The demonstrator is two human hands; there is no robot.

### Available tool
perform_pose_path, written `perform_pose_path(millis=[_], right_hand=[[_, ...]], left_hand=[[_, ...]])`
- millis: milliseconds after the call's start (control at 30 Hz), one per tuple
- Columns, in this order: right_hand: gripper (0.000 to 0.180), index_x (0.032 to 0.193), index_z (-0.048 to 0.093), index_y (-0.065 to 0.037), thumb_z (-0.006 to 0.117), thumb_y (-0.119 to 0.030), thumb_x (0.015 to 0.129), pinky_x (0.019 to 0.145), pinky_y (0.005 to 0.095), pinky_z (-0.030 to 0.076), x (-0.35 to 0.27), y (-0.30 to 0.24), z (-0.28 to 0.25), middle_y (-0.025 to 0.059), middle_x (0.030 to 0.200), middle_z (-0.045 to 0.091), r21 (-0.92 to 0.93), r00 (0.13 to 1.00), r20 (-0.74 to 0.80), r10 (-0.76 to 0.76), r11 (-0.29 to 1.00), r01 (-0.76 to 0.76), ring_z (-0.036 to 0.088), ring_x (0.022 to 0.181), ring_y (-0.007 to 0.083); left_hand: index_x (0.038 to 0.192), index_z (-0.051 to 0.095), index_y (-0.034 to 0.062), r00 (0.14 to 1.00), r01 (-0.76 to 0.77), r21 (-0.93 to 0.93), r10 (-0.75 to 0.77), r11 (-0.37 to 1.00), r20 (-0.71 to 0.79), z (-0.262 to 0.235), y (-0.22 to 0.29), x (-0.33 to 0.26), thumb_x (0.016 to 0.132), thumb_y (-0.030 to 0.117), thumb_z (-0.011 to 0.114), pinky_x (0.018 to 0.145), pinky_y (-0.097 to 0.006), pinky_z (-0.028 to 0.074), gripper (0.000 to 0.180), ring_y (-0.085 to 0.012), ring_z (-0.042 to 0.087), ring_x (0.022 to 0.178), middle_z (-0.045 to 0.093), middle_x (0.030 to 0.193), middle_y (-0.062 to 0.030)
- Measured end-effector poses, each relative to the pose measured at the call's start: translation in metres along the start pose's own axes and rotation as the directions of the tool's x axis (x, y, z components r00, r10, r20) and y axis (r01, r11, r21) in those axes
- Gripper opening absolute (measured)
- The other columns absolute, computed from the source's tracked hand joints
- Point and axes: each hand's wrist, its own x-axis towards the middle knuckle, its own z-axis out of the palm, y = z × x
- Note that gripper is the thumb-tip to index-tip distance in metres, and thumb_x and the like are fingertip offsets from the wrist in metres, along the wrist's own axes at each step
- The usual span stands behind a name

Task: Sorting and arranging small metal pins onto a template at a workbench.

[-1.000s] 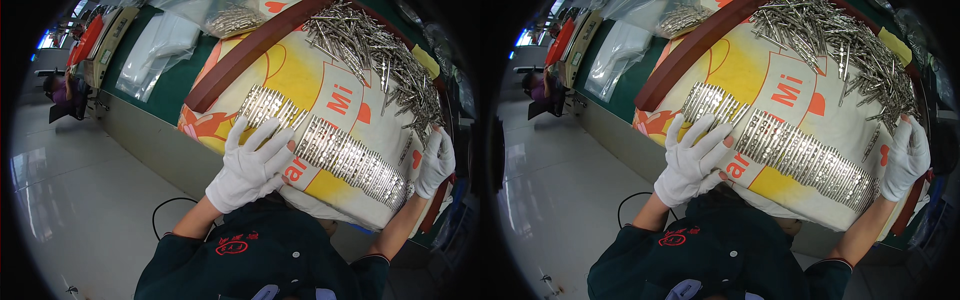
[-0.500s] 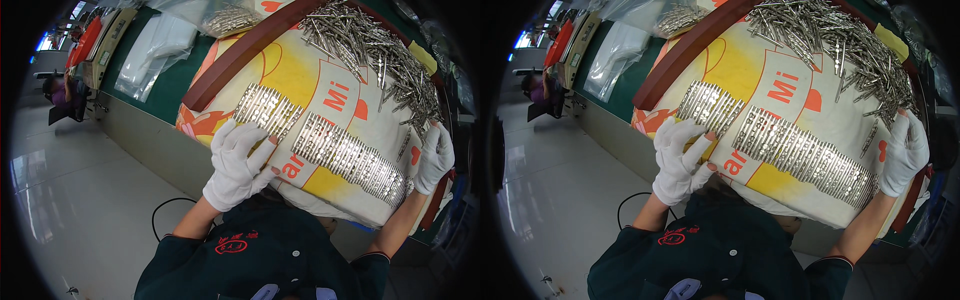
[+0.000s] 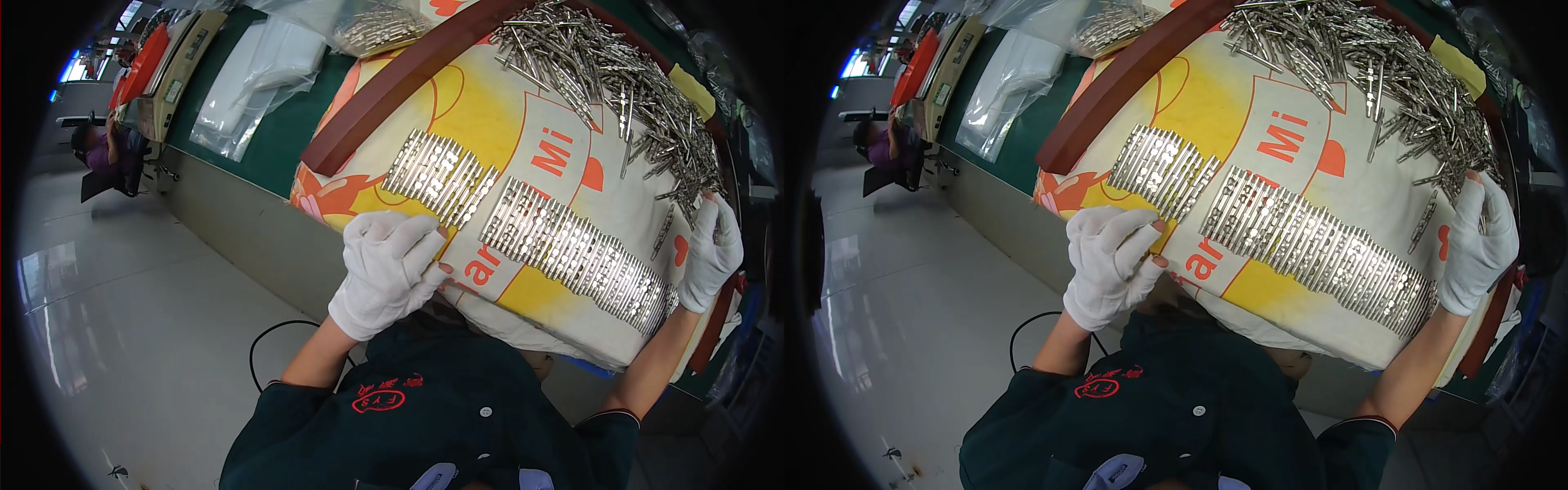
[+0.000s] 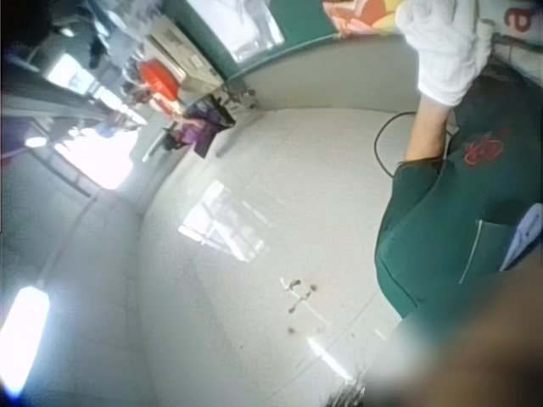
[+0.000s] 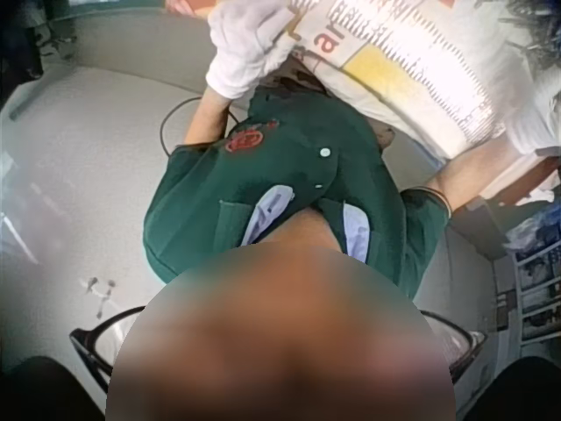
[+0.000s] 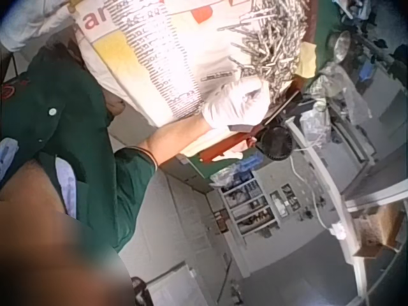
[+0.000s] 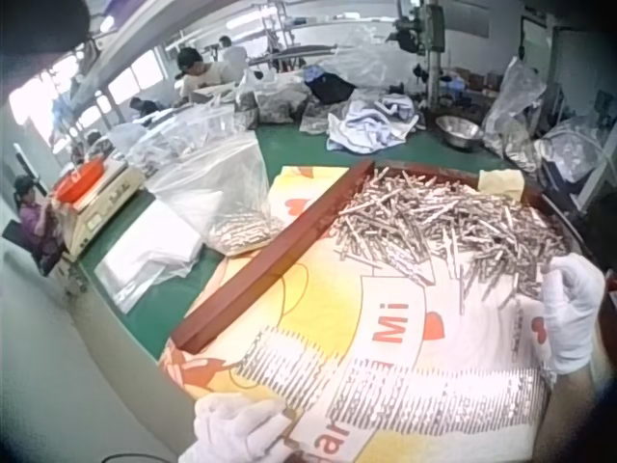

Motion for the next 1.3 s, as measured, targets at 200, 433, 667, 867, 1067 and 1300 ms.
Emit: perform_pose_path(millis=[200,433,667,867,1067,1300], right_hand=[[0.015,0.107,0.07,0.003,0.066,-0.005,0.094,0.072,0.0178,0.047,0.0,0.003,-0.001,0.0009,0.089,0.068,-0.004,0.999,0.021,0.041,0.999,-0.041,0.059,0.077,0.0043],[0.015,0.106,0.07,0.003,0.067,-0.003,0.093,0.074,0.0185,0.048,0.0,0.004,0.0,0.002,0.089,0.069,0.01,1.0,0.013,0.025,1.0,-0.025,0.061,0.08,0.0054],[0.012,0.103,0.07,0.003,0.066,-0.002,0.093,0.075,0.0196,0.049,0.001,0.001,-0.002,0.003,0.091,0.07,-0.023,1.0,0.008,-0.005,1.0,0.005,0.062,0.082,0.0065],[0.01,0.1,0.07,0.001,0.067,-0.002,0.091,0.072,0.0216,0.049,0.003,-0.006,0.001,0.0047,0.088,0.07,-0.048,0.999,0.008,-0.043,0.998,0.043,0.063,0.079,0.0088],[0.01,0.099,0.071,0.0,0.069,-0.003,0.09,0.07,0.0219,0.049,0.005,-0.005,0.0,0.0045,0.087,0.07,-0.09,0.998,0.012,-0.067,0.994,0.068,0.063,0.077,0.0086],[0.01,0.098,0.072,0.0,0.07,-0.005,0.089,0.069,0.0222,0.049,0.005,-0.007,0.001,0.0041,0.087,0.07,-0.084,0.998,-0.011,-0.057,0.995,0.056,0.062,0.075,0.0083]], left_hand=[[0.107,0.062,0.0109,1.0,-0.007,0.0,0.007,1.0,0.008,0.0,0.0,0.0,0.08,0.029,0.069,0.087,-0.04,0.037,0.033,-0.0218,0.056,0.092,0.059,0.11,-0.0012],[0.111,0.062,0.0093,0.999,0.013,0.006,-0.013,1.0,0.034,0.0,0.003,-0.001,0.078,0.027,0.07,0.088,-0.04,0.036,0.039,-0.0225,0.056,0.094,0.059,0.114,-0.0024],[0.116,0.06,0.008,0.999,-0.042,-0.035,0.041,0.999,-0.028,0.003,0.005,-0.001,0.079,0.028,0.069,0.093,-0.042,0.037,0.043,-0.0237,0.056,0.103,0.058,0.119,-0.0042],[0.133,0.055,0.0118,0.948,-0.157,0.005,0.15,0.988,0.28,-0.003,0.015,0.013,0.099,0.051,0.036,0.108,-0.046,0.027,0.055,-0.0279,0.049,0.125,0.054,0.137,-0.0073],[0.136,0.053,0.0129,0.908,-0.152,-0.087,0.174,0.985,0.38,0.004,0.021,0.021,0.097,0.058,0.035,0.111,-0.05,0.021,0.062,-0.0313,0.045,0.132,0.051,0.144,-0.0067],[0.129,0.057,0.0101,0.926,-0.112,-0.007,0.107,0.994,0.362,0.0,0.016,0.018,0.095,0.058,0.04,0.111,-0.051,0.022,0.061,-0.0326,0.048,0.128,0.052,0.141,-0.009]])
